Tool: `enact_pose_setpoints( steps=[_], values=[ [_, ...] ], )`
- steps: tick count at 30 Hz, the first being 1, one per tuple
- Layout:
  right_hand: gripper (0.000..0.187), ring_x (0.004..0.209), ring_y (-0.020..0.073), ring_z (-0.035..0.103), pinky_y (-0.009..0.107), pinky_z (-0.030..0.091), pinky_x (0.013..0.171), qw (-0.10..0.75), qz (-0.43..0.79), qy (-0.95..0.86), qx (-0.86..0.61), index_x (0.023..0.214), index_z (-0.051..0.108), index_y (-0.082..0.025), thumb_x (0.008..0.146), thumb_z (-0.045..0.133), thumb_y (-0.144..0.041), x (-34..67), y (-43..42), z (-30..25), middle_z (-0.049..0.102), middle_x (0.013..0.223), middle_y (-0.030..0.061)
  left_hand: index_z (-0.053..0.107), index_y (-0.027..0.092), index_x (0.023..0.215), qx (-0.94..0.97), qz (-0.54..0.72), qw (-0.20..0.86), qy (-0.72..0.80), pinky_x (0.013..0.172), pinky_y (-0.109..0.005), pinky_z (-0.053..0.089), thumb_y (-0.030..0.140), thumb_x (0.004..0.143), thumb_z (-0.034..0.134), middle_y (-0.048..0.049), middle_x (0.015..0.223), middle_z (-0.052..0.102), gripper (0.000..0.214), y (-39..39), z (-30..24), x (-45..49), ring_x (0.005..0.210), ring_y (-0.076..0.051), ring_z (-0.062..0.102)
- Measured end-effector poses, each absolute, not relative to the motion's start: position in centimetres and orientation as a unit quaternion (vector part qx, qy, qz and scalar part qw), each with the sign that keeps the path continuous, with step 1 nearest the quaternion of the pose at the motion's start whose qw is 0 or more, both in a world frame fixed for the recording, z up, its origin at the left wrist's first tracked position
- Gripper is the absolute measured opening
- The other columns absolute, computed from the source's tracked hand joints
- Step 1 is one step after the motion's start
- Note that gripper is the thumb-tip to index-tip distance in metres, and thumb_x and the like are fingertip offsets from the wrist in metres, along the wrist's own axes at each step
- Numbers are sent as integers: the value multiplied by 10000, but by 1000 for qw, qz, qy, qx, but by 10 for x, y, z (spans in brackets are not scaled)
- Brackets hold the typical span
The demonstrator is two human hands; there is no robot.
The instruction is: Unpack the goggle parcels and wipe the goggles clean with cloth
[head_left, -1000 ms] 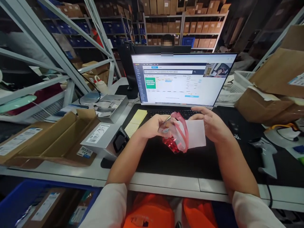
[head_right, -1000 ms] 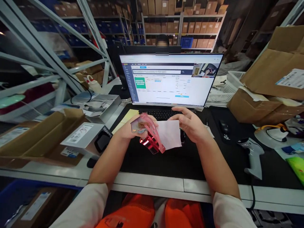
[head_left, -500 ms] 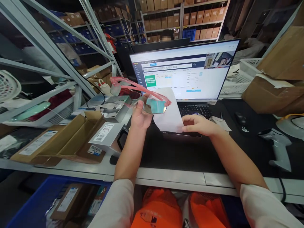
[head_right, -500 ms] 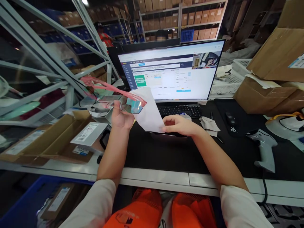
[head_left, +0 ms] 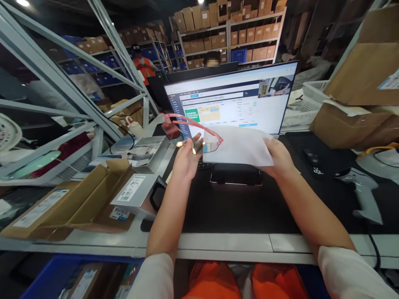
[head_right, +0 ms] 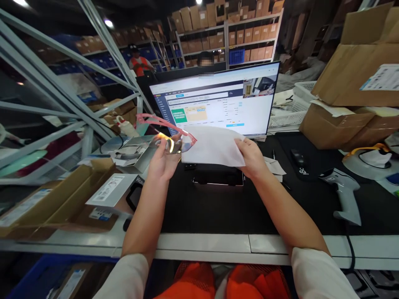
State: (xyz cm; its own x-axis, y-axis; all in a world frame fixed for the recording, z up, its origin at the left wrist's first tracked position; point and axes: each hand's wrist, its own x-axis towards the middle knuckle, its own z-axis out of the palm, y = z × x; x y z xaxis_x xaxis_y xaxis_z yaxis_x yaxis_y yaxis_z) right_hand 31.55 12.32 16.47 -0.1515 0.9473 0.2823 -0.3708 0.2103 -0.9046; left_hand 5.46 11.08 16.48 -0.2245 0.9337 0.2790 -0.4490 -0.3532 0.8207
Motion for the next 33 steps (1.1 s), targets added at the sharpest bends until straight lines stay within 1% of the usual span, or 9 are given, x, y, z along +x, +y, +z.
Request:
enact_pose_setpoints(
  steps=[4, 7, 12, 17, 21, 25, 29, 32, 33],
  values=[
    [466, 519, 146, 495, 277, 398, 501, 567, 505, -549, -348, 707, 658, -179, 739, 788, -626, 330, 118, 174, 581, 597, 16, 791, 199, 994, 465, 694, 462, 298, 1049, -400, 518, 600, 653, 903, -120, 1227, 743, 539, 94, 165, 71, 1258, -296, 635],
    [547, 486, 108, 409, 258, 290, 464, 494, 482, -631, -356, 581, 611, -161, 768, 779, -647, 325, 107, 175, 517, 538, 8, 806, 188, 1020, 573, 603, 488, 265, 1038, -421, 538, 588, 699, 878, -152, 1250, 729, 517, 74, 167, 87, 1216, -322, 663],
    [469, 758, 201, 635, 305, 507, 709, 428, 550, -660, -281, 819, 739, -185, 872, 690, -649, 312, 97, 172, 698, 799, 58, 810, 206, 1037, 688, 492, 473, 245, 1101, -459, 512, 517, 744, 867, -137, 1429, 627, 432, 64, 163, 110, 1311, -360, 604],
    [380, 915, 235, 656, 355, 529, 851, 441, 594, -618, -267, 925, 746, -208, 828, 761, -576, 316, 108, 163, 720, 962, 68, 807, 218, 1050, 624, 553, 484, 265, 1017, -424, 549, 521, 725, 883, -116, 1169, 735, 451, 72, 151, 115, 1131, -302, 686],
    [310, 791, 212, 614, 339, 510, 768, 510, 540, -607, -283, 796, 718, -209, 825, 738, -517, 321, 115, 161, 673, 827, 47, 808, 220, 980, 540, 611, 521, 251, 958, -409, 571, 568, 621, 930, -88, 1060, 751, 515, 79, 148, 109, 1040, -269, 695],
    [322, 643, 158, 501, 285, 402, 622, 539, 391, -654, -359, 640, 634, -194, 822, 699, -452, 332, 116, 173, 556, 652, 11, 812, 212, 921, 507, 639, 516, 260, 933, -398, 569, 571, 579, 950, -79, 973, 762, 515, 84, 152, 106, 977, -254, 704],
    [326, 618, 139, 478, 272, 361, 597, 453, 257, -720, -459, 605, 607, -184, 837, 667, -406, 374, 125, 192, 525, 600, -13, 819, 201, 987, 512, 644, 511, 249, 1017, -379, 526, 570, 611, 937, -119, 1201, 750, 539, 89, 156, 105, 1183, -295, 669],
    [339, 593, 136, 543, 291, 403, 606, 337, 243, -708, -571, 608, 623, -160, 855, 724, -368, 427, 133, 215, 592, 610, 6, 817, 211, 991, 483, 668, 507, 251, 1004, -350, 521, 542, 587, 957, -103, 1184, 765, 541, 94, 158, 99, 1163, -271, 679],
    [357, 575, 132, 557, 298, 412, 601, 335, 225, -685, -607, 610, 626, -146, 880, 711, -364, 446, 133, 224, 600, 610, 20, 815, 212, 980, 474, 677, 504, 252, 986, -348, 526, 539, 577, 962, -98, 1150, 775, 540, 96, 160, 96, 1134, -264, 688]
  ],
)
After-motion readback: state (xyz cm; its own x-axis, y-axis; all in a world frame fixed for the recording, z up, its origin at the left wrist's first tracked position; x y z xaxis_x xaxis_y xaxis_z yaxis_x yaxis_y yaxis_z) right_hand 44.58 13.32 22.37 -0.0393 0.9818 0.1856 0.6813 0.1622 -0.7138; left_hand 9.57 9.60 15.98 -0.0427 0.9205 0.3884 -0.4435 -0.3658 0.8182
